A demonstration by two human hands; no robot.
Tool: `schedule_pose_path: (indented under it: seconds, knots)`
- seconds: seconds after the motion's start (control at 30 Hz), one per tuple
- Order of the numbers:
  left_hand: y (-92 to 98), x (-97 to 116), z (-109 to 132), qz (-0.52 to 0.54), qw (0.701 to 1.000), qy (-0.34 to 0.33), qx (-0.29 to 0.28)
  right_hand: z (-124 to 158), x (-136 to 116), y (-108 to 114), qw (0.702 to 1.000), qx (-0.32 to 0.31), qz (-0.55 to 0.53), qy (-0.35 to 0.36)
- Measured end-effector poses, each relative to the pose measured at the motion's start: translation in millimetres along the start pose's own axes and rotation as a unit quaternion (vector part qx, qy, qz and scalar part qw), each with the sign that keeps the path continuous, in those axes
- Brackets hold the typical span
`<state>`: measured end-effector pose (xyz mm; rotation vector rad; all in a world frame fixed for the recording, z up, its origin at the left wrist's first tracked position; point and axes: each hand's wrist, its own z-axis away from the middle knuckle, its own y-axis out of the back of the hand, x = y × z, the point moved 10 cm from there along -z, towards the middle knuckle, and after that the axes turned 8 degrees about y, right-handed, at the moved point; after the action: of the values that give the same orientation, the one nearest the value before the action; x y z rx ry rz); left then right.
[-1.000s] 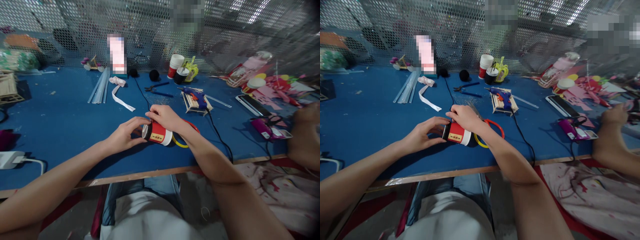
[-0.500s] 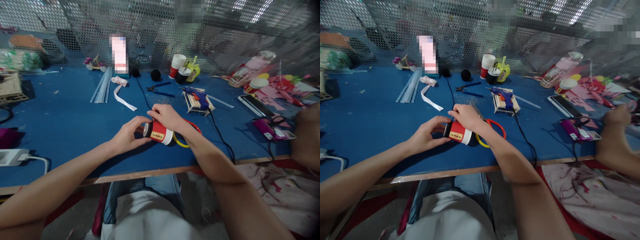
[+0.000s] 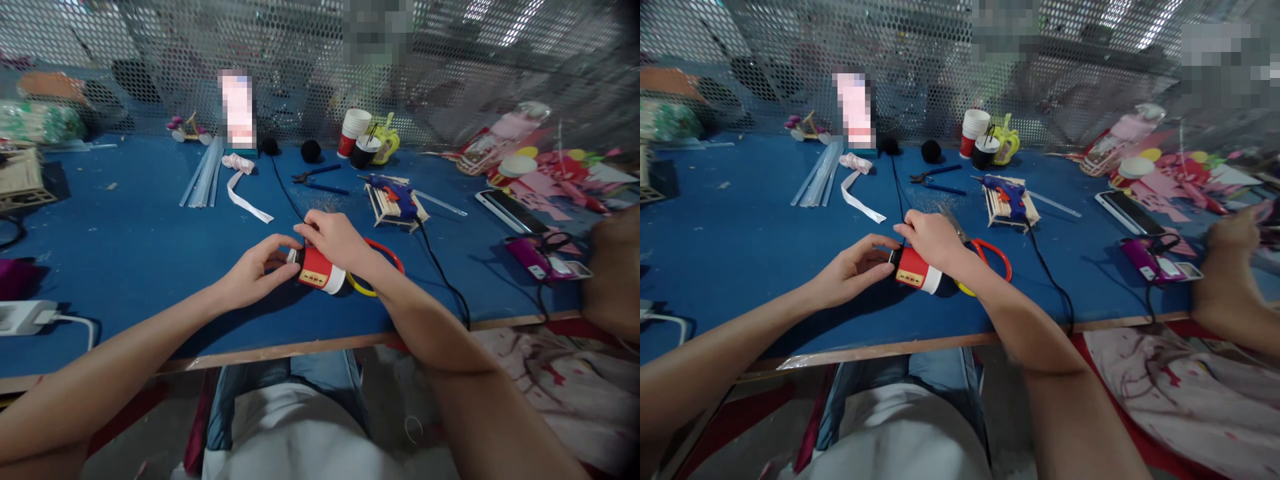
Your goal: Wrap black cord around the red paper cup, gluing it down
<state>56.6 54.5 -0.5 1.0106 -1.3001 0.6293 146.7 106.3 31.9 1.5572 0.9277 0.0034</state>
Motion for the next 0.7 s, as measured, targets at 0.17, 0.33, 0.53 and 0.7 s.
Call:
schedule_pose_path:
  seconds: [0.17, 0.33, 0.53, 0.7]
  knots:
    - [3.8, -8, -1, 0.004, 1.0, 0.024, 0.002, 1, -5, 0, 1.0, -0.003, 0.029, 0.003]
    - [5.2, -5, -1, 0.028, 1.0, 0.01, 0.006, 3, -11, 2, 0.998, 0.008, 0.057, 0.017]
    - [7.1, -11, -4, 0.101, 0.994, 0.024, 0.018, 5, -17, 5, 0.994, 0.024, 0.101, 0.042]
    - [6.7, -16, -6, 0.111, 0.993, 0.045, 0.012, 5, -18, 1, 0.993, 0.024, 0.107, 0.051]
